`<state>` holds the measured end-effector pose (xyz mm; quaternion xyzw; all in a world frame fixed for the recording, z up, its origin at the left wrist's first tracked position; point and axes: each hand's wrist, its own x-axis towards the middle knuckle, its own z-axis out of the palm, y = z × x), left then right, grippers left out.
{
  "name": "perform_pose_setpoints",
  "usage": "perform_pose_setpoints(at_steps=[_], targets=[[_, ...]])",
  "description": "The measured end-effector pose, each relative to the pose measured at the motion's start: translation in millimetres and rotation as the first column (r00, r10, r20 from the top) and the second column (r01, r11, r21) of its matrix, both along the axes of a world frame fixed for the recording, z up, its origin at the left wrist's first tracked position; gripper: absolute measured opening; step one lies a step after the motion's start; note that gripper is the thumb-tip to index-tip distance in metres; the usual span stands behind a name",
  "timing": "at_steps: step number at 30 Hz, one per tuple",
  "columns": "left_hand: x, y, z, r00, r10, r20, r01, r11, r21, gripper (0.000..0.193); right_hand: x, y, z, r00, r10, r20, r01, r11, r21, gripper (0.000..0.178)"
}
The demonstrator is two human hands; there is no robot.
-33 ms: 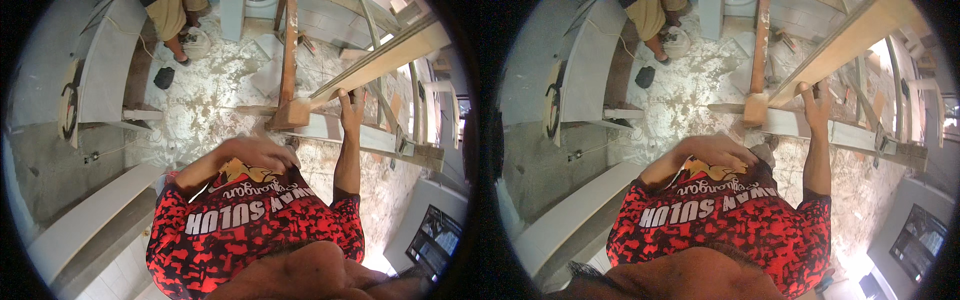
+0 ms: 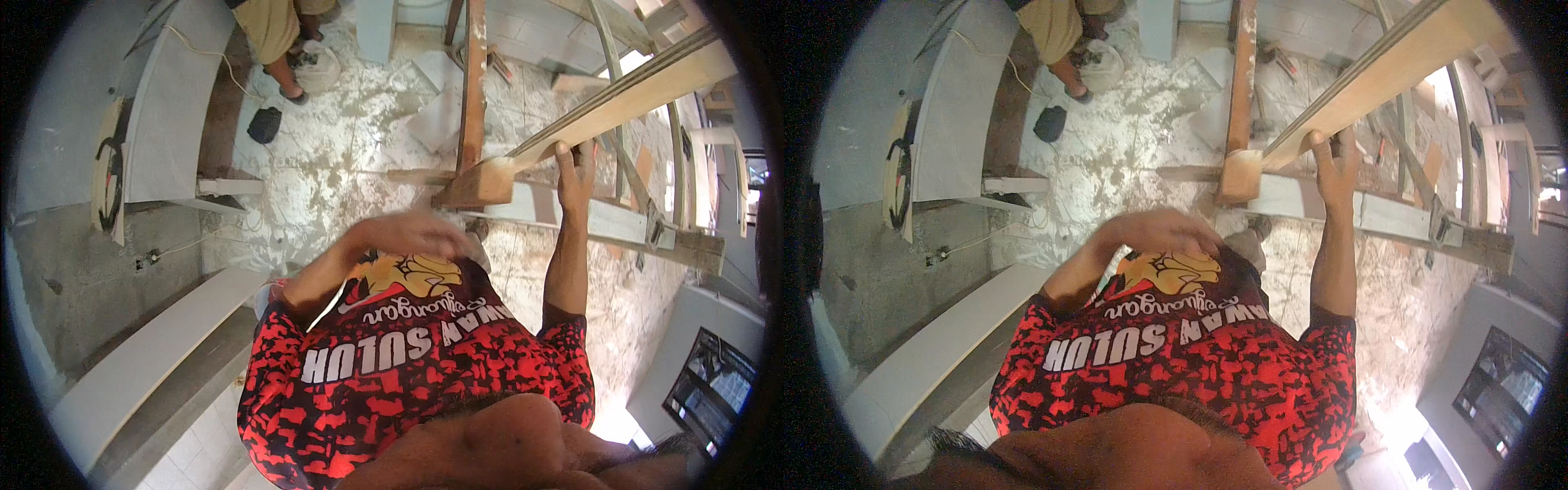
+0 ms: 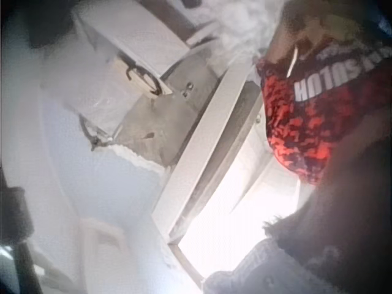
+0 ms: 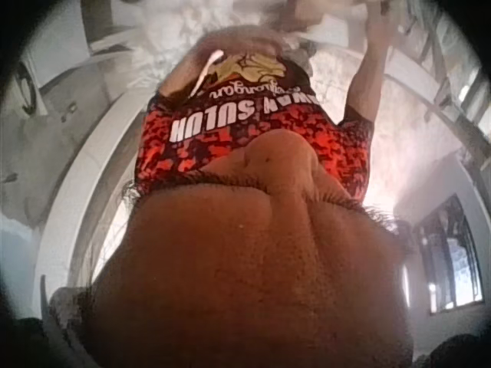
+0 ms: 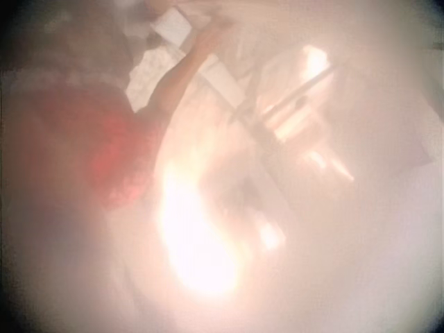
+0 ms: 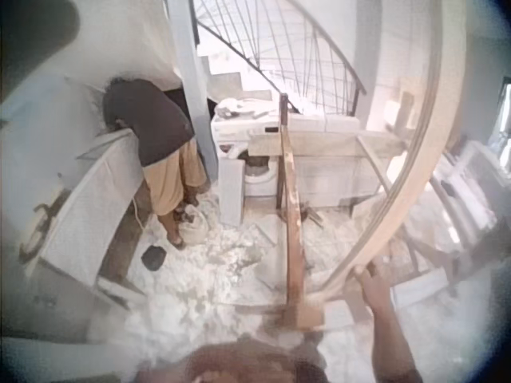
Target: The person uses a hand saw to cut through a piece of lumber while holding it against a wooden frame.
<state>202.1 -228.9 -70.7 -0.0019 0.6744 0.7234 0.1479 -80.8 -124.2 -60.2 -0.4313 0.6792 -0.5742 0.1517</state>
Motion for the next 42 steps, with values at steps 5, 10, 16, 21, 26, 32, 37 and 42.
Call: perform_pose_setpoints(at_steps=[5, 10, 16, 21, 26, 32, 37, 42], targets=[[58, -42, -68, 0.714, 0.652, 0.254, -0.694, 0.707, 0.135, 0.042, -2, 1, -36, 0.981, -0.110, 0.158, 0.118, 0.992, -0.046, 0.049], [63, -39, -136, 0.437, 0.788, 0.434, -0.899, 0.375, 0.224, 0.038, -6, 4, -60, 0.964, -0.064, 0.257, 0.103, 0.984, -0.142, 0.050], [28, -28, -139, 0.307, 0.805, 0.508, -0.936, 0.157, 0.316, 0.029, 6, 5, -69, 0.943, 0.051, 0.330, 0.044, 0.961, -0.275, 0.066], [-3, -28, -161, 0.335, 0.809, 0.484, -0.908, 0.139, 0.395, 0.031, 24, 7, -72, 0.963, -0.076, 0.259, 0.141, 0.960, -0.240, 0.067], [-68, -44, -168, 0.420, 0.798, 0.432, -0.893, 0.280, 0.352, 0.055, 50, 8, -58, 0.970, -0.182, 0.162, 0.203, 0.971, -0.124, 0.073], [-127, -72, -181, 0.623, 0.614, 0.485, -0.779, 0.545, 0.310, 0.088, 56, 13, -64, 0.946, -0.295, 0.134, 0.315, 0.934, -0.170, 0.074], [-146, -82, -177, 0.793, 0.431, 0.430, -0.588, 0.727, 0.355, 0.092, 69, 7, -50, 0.883, -0.437, 0.171, 0.449, 0.893, -0.031, 0.066], [-150, -87, -192, 0.871, 0.265, 0.413, -0.470, 0.692, 0.547, 0.093, 72, -2, -52, 0.862, -0.495, 0.106, 0.489, 0.868, 0.083, 0.065]])
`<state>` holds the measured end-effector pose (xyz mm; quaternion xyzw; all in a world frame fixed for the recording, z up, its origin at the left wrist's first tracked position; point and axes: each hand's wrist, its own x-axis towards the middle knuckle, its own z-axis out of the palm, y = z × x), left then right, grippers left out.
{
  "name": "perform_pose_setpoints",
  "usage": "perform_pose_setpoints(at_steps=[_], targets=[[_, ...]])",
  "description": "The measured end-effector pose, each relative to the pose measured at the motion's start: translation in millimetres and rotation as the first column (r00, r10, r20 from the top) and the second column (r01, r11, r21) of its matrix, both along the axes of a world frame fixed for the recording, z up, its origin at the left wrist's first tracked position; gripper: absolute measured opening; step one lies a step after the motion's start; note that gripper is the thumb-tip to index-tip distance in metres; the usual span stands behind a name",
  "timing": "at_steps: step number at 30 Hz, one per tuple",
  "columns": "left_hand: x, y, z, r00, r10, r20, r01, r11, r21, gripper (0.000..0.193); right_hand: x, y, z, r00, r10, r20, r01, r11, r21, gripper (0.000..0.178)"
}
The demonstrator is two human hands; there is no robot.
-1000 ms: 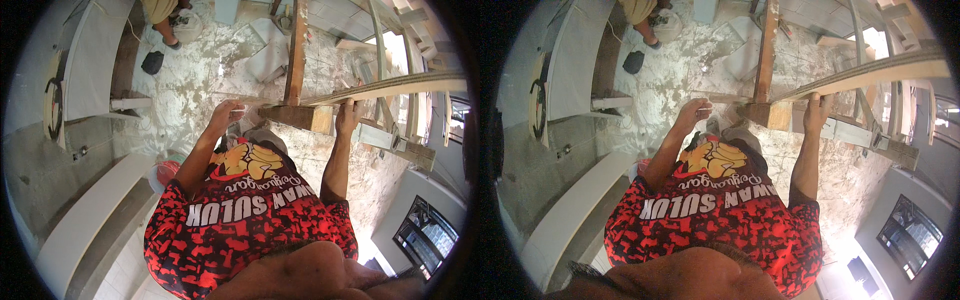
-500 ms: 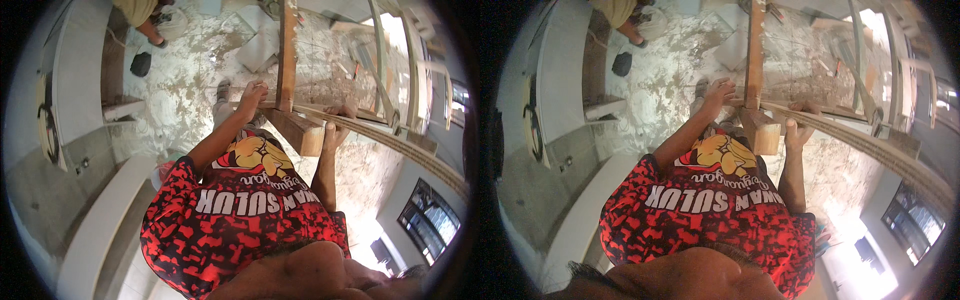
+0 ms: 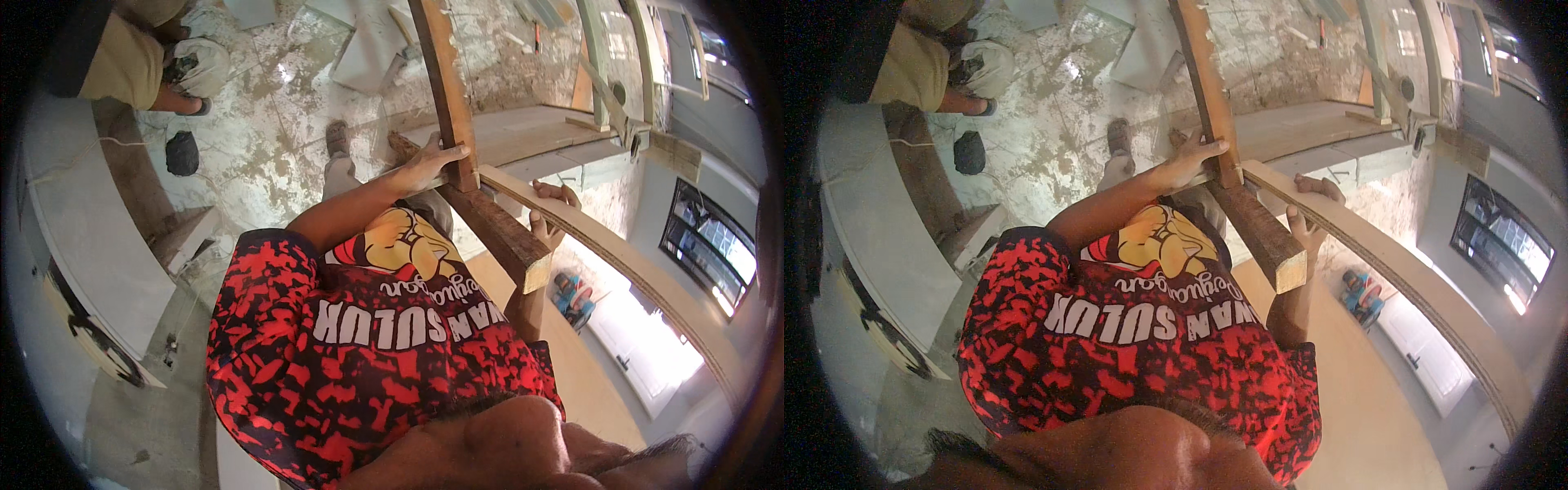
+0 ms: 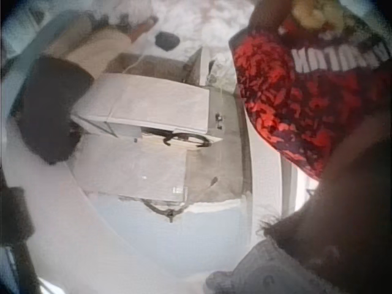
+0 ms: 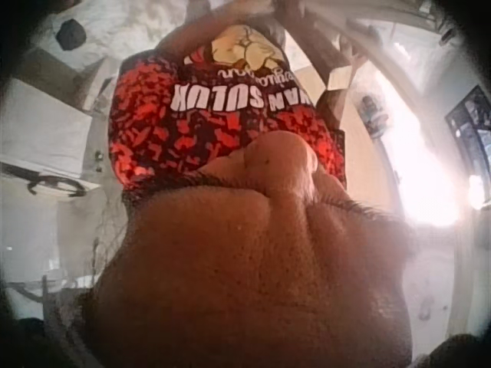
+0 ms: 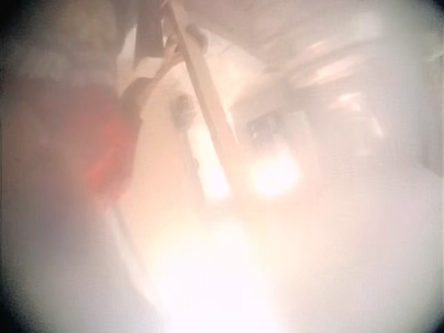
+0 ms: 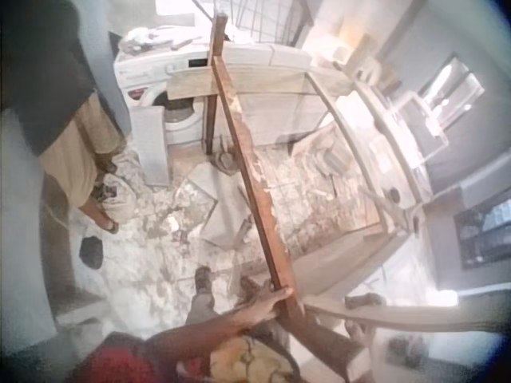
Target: The person uses a hand saw to cut through a piece of lumber while holding it against a wooden frame.
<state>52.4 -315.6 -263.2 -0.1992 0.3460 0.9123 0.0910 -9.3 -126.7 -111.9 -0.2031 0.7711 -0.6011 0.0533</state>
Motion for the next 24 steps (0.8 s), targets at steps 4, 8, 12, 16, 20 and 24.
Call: perform_pose_setpoints(at_steps=[4, 8, 12, 16, 20, 24], targets=[[-3, -14, 31, 0.996, -0.086, 0.023, 0.086, 0.996, 0.018, 0.090, 10, -13, 7, 0.998, -0.008, 0.057, -0.003, 0.981, 0.192, 0.061], [-6, 0, -2, 0.999, -0.040, -0.016, 0.041, 0.999, 0.022, 0.081, 11, -8, -17, 0.983, 0.031, 0.181, -0.036, 0.999, 0.024, 0.057], [-8, 1, 0, 0.999, -0.038, -0.039, 0.040, 0.998, 0.055, 0.070, 4, 1, -26, 0.973, 0.113, 0.203, -0.100, 0.992, -0.073, 0.054], [-5, 2, 23, 1.000, 0.027, -0.003, -0.027, 0.999, 0.024, 0.066, -6, 6, -24, 0.961, 0.198, 0.194, -0.182, 0.978, -0.101, 0.052], [-7, -1, 21, 1.000, -0.027, -0.006, 0.027, 0.998, 0.054, 0.073, -10, 9, -18, 0.939, 0.218, 0.267, -0.207, 0.976, -0.069, 0.052], [-7, -4, 44, 0.998, -0.031, 0.059, 0.030, 0.999, 0.031, 0.083, -5, 3, -12, 0.937, 0.192, 0.292, -0.174, 0.981, -0.086, 0.053]])
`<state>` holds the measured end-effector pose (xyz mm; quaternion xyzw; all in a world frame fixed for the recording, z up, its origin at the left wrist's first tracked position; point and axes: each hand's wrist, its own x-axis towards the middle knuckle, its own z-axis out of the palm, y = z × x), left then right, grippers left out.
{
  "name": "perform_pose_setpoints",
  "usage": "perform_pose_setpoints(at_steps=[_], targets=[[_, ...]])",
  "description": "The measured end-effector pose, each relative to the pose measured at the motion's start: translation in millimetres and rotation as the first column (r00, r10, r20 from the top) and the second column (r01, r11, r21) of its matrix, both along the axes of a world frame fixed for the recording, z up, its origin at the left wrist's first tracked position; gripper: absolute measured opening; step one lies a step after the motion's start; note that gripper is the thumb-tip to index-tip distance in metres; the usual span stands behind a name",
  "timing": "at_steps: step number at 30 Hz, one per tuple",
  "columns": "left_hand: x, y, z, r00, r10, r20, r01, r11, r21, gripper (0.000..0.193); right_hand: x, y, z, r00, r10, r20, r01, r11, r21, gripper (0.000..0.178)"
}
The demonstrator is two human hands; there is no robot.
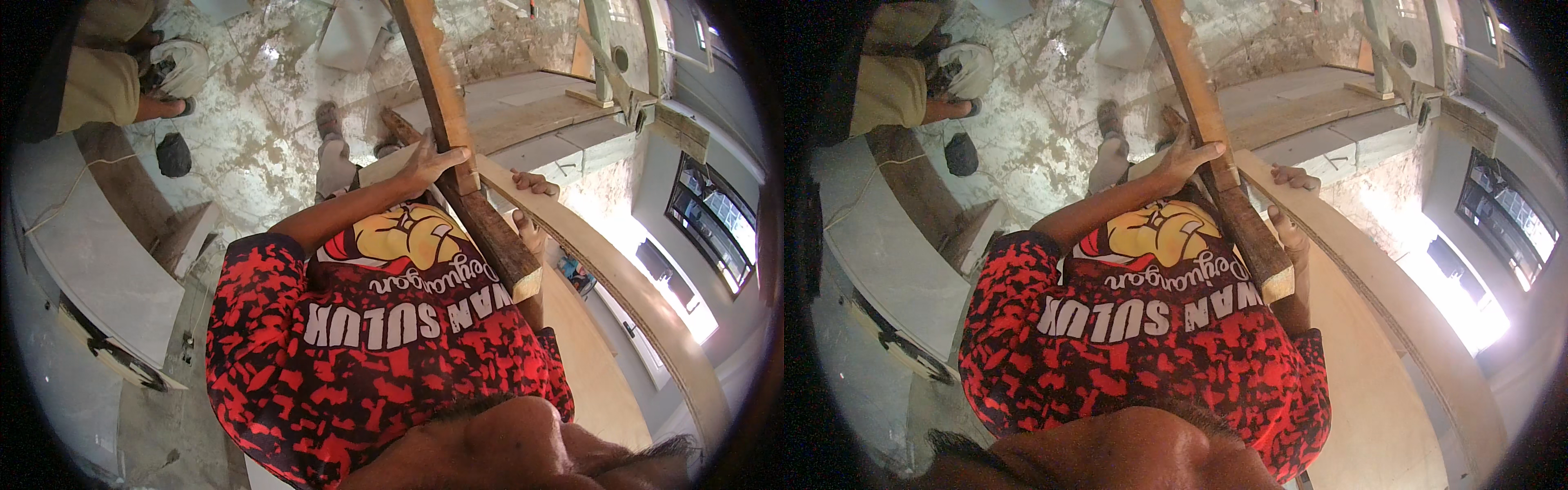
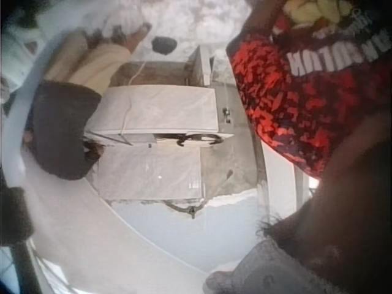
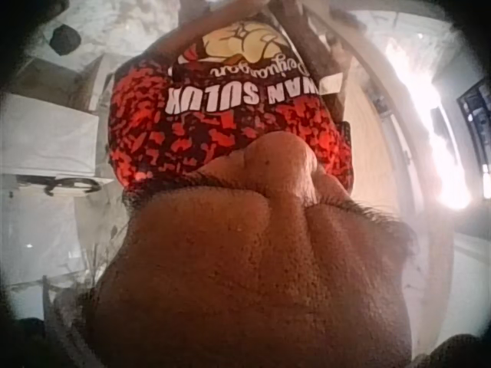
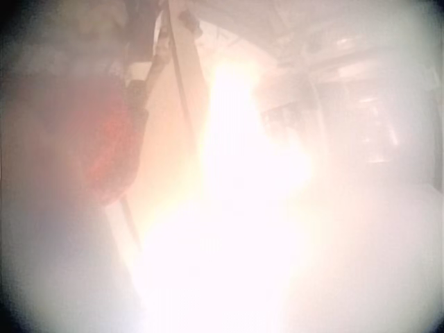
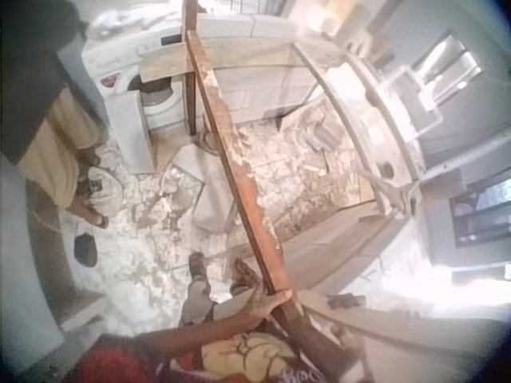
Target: The person uses a hand saw to cut through a piece of lumber while holding it against a wooden frame.
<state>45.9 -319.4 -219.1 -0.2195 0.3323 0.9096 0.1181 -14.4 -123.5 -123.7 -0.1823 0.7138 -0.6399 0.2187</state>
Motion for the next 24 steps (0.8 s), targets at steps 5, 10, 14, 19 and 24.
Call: perform_pose_setpoints(at_steps=[5, 10, 14, 19, 24], targets=[[-3, -5, 15, 1.000, -0.008, 0.025, 0.009, 0.999, -0.049, 0.090, -7, 2, -6, 0.999, 0.040, 0.010, -0.040, 0.999, -0.016, 0.054], [-1, -2, 14, 0.999, 0.014, 0.032, -0.014, 1.000, -0.008, 0.093, -4, 3, -10, 0.998, 0.069, 0.007, -0.069, 0.998, -0.007, 0.054], [-3, 3, 11, 1.000, 0.009, 0.013, -0.008, 0.999, -0.035, 0.096, 5, 3, -8, 0.997, 0.034, 0.073, -0.033, 0.999, -0.018, 0.053], [-3, 1, 14, 1.000, 0.029, -0.001, -0.029, 0.999, -0.021, 0.098, -9, 7, -9, 0.992, 0.126, -0.015, -0.126, 0.992, 0.008, 0.051], [0, 10, -3, 0.998, 0.068, -0.015, -0.068, 0.998, 0.012, 0.088, 5, 8, -8, 1.000, 0.025, -0.011, -0.025, 0.999, 0.024, 0.054]])
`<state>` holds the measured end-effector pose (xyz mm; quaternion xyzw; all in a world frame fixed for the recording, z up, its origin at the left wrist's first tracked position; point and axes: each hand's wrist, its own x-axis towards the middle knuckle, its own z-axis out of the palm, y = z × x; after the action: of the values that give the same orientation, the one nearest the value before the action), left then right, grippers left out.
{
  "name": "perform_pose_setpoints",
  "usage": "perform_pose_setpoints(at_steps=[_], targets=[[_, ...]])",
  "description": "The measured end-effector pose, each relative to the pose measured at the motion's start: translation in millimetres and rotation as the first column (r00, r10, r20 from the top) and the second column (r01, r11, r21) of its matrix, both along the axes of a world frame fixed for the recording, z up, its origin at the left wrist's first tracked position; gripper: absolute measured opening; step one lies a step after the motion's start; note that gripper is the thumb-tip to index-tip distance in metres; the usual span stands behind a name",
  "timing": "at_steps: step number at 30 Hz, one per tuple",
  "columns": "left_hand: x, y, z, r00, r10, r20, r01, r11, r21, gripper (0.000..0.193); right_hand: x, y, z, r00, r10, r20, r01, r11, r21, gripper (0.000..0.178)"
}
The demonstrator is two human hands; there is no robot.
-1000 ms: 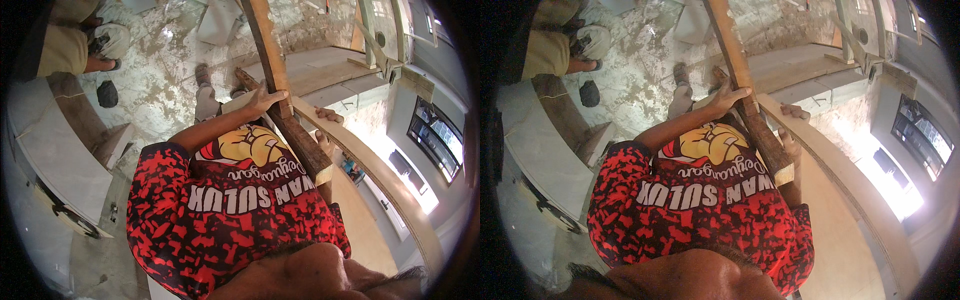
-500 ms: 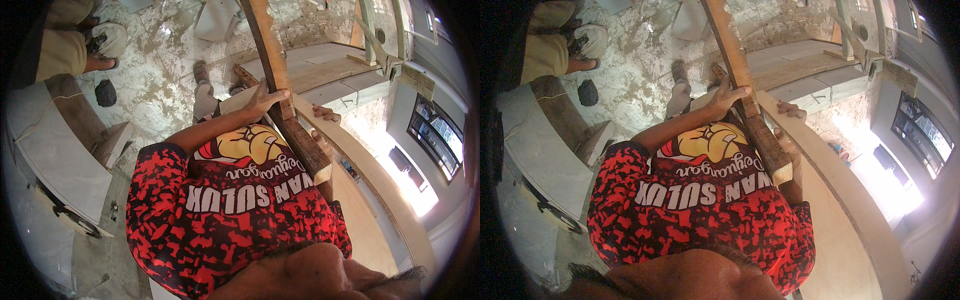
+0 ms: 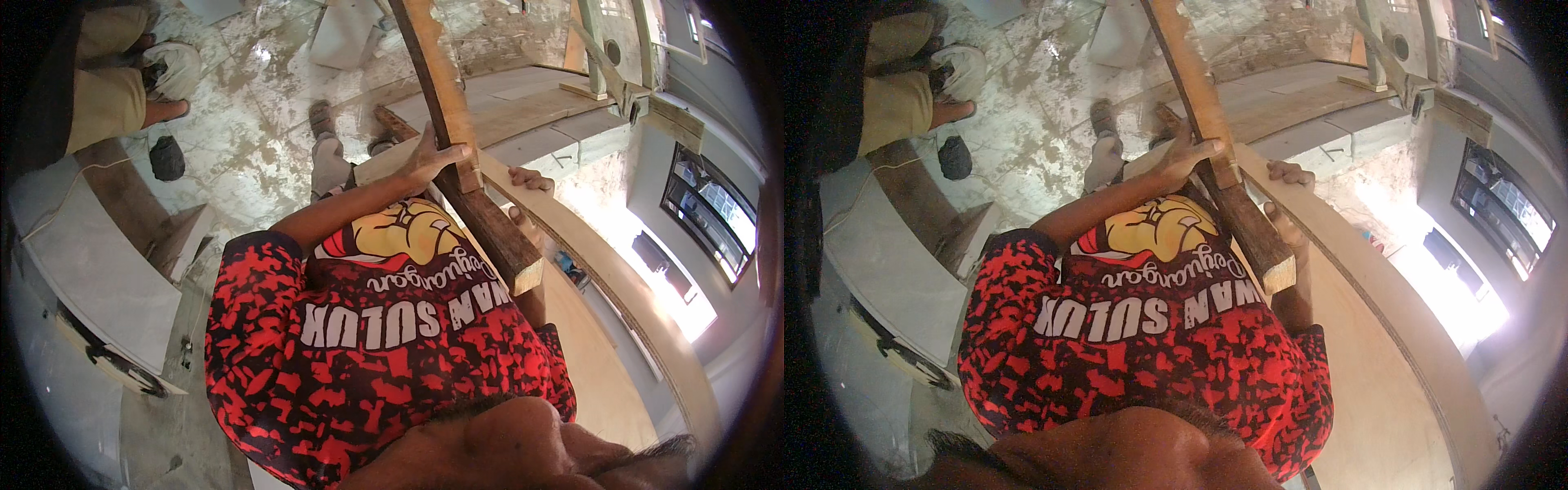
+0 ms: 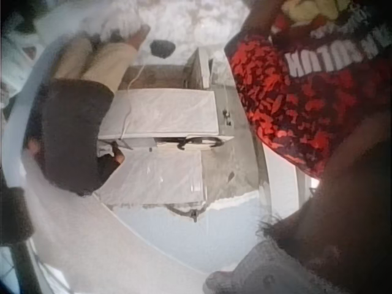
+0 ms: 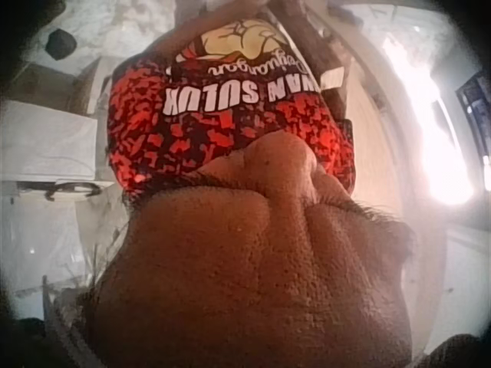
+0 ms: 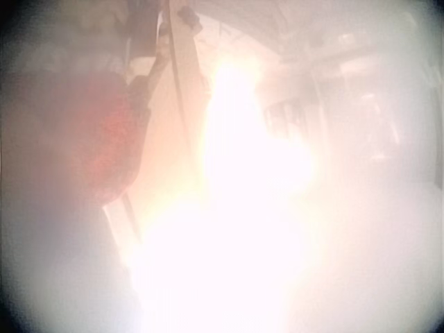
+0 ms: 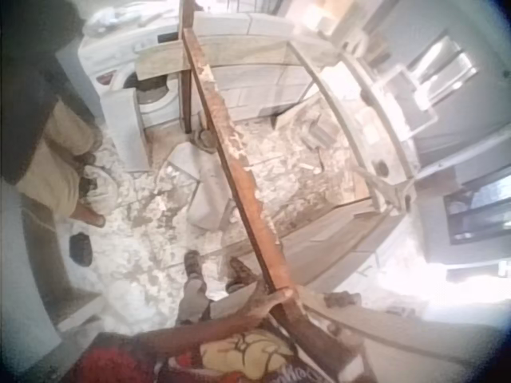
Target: The person uses a hand saw to cut through a piece of lumber while holding it against a wooden frame.
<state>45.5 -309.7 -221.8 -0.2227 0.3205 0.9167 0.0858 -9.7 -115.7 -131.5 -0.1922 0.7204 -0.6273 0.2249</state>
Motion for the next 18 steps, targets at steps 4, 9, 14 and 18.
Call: perform_pose_setpoints(at_steps=[4, 9, 14, 18], targets=[[-1, 2, -2, 1.000, 0.028, -0.004, -0.028, 0.999, -0.037, 0.088, -10, 4, -6, 0.995, 0.085, -0.055, -0.086, 0.996, -0.013, 0.051], [-4, -2, 3, 0.997, 0.039, -0.071, -0.042, 0.999, -0.030, 0.079, -9, 2, -6, 0.997, 0.053, -0.054, -0.053, 0.999, 0.000, 0.049], [-5, 0, 0, 0.998, 0.059, -0.036, -0.059, 0.998, -0.021, 0.074, -5, -8, 0, 0.999, 0.000, -0.041, -0.001, 1.000, -0.017, 0.049], [-5, 2, -8, 0.997, 0.027, -0.073, -0.026, 1.000, 0.013, 0.079, -7, -4, -3, 0.999, 0.030, -0.044, -0.032, 0.999, -0.027, 0.048]])
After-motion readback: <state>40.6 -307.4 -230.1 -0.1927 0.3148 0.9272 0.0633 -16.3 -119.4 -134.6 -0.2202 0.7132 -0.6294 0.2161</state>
